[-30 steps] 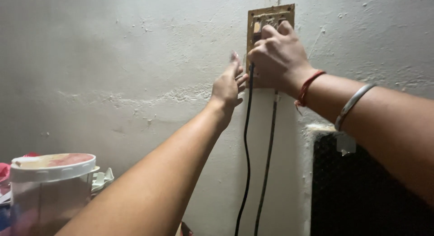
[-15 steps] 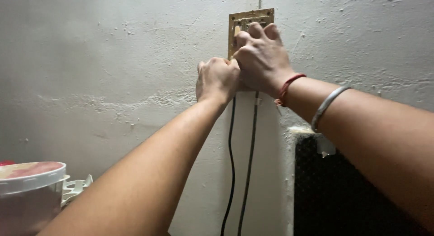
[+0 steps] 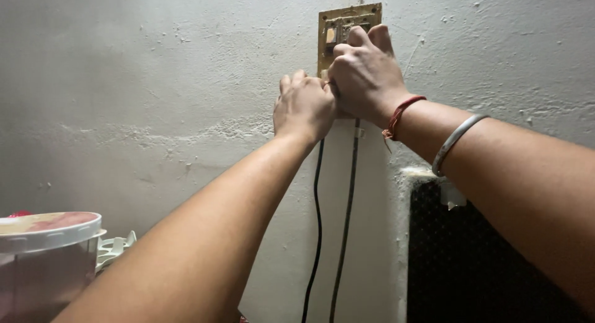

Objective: Plug in an electric hand mixer and use it to whip cream in a bowl.

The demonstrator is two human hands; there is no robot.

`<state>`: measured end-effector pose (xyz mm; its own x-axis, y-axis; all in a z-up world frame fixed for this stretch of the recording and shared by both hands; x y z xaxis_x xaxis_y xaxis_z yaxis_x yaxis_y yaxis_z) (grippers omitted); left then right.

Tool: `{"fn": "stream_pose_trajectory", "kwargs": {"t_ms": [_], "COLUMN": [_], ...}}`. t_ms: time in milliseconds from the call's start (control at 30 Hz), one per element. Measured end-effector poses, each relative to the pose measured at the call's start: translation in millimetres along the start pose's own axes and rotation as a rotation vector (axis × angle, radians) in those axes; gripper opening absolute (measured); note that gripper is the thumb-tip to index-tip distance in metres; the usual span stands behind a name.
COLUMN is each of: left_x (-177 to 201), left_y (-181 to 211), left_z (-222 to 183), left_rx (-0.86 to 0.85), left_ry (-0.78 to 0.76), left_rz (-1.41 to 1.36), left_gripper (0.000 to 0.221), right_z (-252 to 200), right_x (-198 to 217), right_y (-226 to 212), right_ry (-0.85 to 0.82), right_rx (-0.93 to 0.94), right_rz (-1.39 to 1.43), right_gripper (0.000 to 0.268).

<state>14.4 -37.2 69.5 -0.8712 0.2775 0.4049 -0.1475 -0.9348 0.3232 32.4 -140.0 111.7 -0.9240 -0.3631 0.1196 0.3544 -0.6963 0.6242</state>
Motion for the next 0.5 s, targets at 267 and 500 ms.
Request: {"fn": "stream_pose_trajectory", "kwargs": {"t_ms": [267,500], "left_x": [2.7,9.0], "left_y": [0.4,2.9], "left_z": [11.0,13.8], "left_rx": [-0.008,0.036], "left_ry": [-0.013,-0.157], "left_rz": [0.017,0.092], "left_gripper": [0.043,0.043], "right_z": [-1.8,9.6], "right_x": [-3.4,23.4], "right_y": [1.2,8.0], "right_ry": [-0.047,-0.323], "right_rx": [-0.060,-0.181], "right_rz": [0.028,0.059], "right_gripper": [0.010,0.017]}}
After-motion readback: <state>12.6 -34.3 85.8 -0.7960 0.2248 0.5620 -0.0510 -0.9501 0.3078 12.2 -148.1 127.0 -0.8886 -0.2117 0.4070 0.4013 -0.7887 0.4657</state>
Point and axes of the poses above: each hand's wrist, its own z-axis towards the middle knuckle, its own x-axis out of the back of the hand, y = z × x, the point moved 5 cm from there along z, towards the middle knuckle, and after that the axes turned 8 degrees about z, right-handed, at the moved point
